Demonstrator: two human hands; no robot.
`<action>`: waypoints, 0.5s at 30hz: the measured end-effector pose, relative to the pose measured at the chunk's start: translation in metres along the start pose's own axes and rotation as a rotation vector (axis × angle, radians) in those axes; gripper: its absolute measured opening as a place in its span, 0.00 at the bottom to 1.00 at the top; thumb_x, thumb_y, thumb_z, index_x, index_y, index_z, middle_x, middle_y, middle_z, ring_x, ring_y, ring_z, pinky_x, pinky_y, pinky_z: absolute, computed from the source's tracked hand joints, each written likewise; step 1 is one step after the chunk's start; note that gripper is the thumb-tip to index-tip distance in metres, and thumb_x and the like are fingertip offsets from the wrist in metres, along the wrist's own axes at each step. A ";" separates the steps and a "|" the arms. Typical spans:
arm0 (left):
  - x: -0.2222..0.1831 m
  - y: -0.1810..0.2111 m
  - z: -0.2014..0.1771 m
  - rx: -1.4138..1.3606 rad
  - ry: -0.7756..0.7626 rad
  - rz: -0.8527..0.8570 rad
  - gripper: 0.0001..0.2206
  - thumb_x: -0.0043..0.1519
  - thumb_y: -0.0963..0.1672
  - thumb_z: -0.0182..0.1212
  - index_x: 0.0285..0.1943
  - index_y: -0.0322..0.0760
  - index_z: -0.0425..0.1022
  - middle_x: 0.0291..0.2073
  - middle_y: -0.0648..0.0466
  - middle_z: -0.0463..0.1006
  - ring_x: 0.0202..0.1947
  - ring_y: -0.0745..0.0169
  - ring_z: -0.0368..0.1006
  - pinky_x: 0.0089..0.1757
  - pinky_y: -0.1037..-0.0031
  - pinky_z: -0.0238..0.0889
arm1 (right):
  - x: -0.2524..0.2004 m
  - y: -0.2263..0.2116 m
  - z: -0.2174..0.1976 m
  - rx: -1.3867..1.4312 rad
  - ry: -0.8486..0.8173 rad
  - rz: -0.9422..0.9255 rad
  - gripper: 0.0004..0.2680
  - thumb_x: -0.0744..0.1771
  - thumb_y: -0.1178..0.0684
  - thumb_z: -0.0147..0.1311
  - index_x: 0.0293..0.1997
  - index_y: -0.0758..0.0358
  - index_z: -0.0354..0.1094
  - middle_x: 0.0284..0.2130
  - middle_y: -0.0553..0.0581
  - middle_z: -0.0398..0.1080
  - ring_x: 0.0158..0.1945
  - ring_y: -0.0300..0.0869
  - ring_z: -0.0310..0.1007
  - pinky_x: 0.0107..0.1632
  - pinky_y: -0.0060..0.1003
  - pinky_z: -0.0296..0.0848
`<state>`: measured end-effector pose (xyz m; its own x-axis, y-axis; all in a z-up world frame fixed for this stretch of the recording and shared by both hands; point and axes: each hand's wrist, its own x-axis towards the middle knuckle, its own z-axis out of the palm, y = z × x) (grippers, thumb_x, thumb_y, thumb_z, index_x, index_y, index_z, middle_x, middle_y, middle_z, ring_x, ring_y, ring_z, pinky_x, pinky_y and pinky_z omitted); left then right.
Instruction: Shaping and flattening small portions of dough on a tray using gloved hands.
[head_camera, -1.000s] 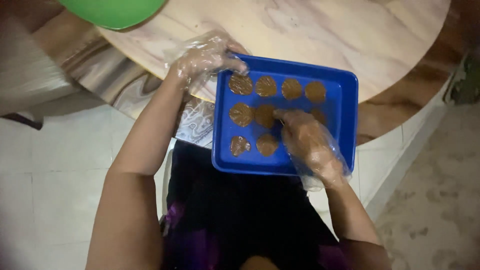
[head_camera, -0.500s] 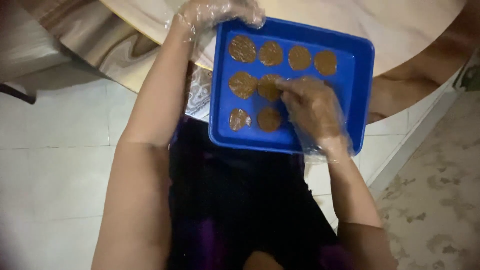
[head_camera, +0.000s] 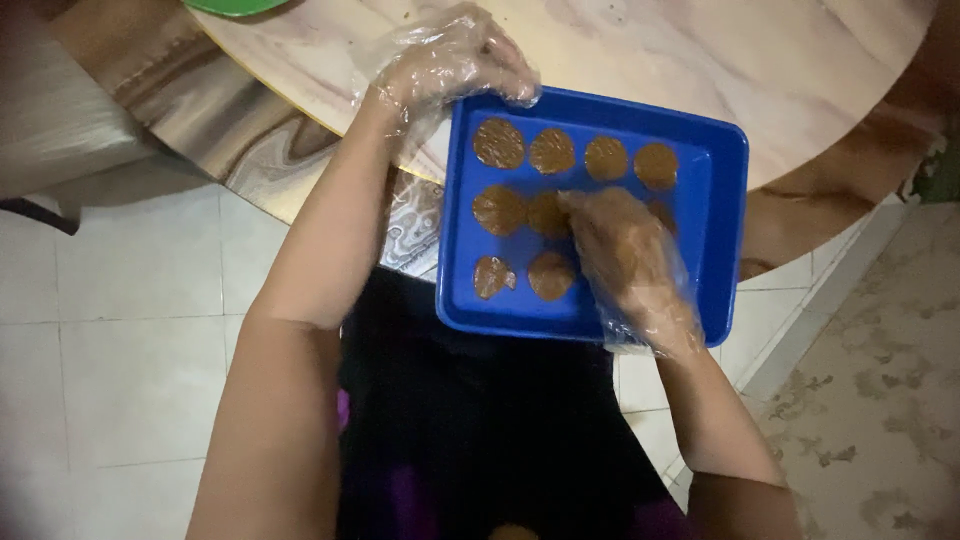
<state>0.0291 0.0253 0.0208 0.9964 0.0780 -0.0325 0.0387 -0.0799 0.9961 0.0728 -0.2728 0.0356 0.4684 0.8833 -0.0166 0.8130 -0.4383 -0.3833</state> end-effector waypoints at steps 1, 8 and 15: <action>0.003 -0.002 -0.005 -0.001 0.003 -0.002 0.05 0.56 0.44 0.72 0.35 0.39 0.85 0.34 0.56 0.86 0.36 0.69 0.82 0.41 0.83 0.77 | -0.001 0.064 0.035 0.001 -0.002 -0.002 0.11 0.74 0.50 0.41 0.58 0.57 0.69 0.49 0.64 0.73 0.51 0.58 0.73 0.49 0.50 0.71; 0.016 -0.011 -0.012 0.239 -0.041 -0.010 0.13 0.55 0.50 0.71 0.41 0.41 0.85 0.40 0.57 0.86 0.41 0.69 0.82 0.44 0.80 0.76 | 0.003 -0.002 0.000 -0.036 -0.183 0.094 0.11 0.73 0.50 0.37 0.53 0.57 0.70 0.42 0.59 0.69 0.45 0.50 0.72 0.47 0.43 0.73; 0.012 -0.004 -0.007 0.124 0.038 -0.252 0.14 0.50 0.50 0.73 0.42 0.45 0.83 0.41 0.61 0.85 0.46 0.70 0.80 0.48 0.82 0.74 | -0.026 0.047 0.025 0.104 -0.051 -0.098 0.15 0.73 0.50 0.42 0.69 0.54 0.63 0.63 0.58 0.66 0.68 0.50 0.63 0.69 0.45 0.60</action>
<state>0.0403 0.0338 0.0166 0.9507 0.1481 -0.2724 0.2962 -0.1737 0.9392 0.0898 -0.3125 -0.0052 0.3686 0.9294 -0.0200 0.8126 -0.3325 -0.4787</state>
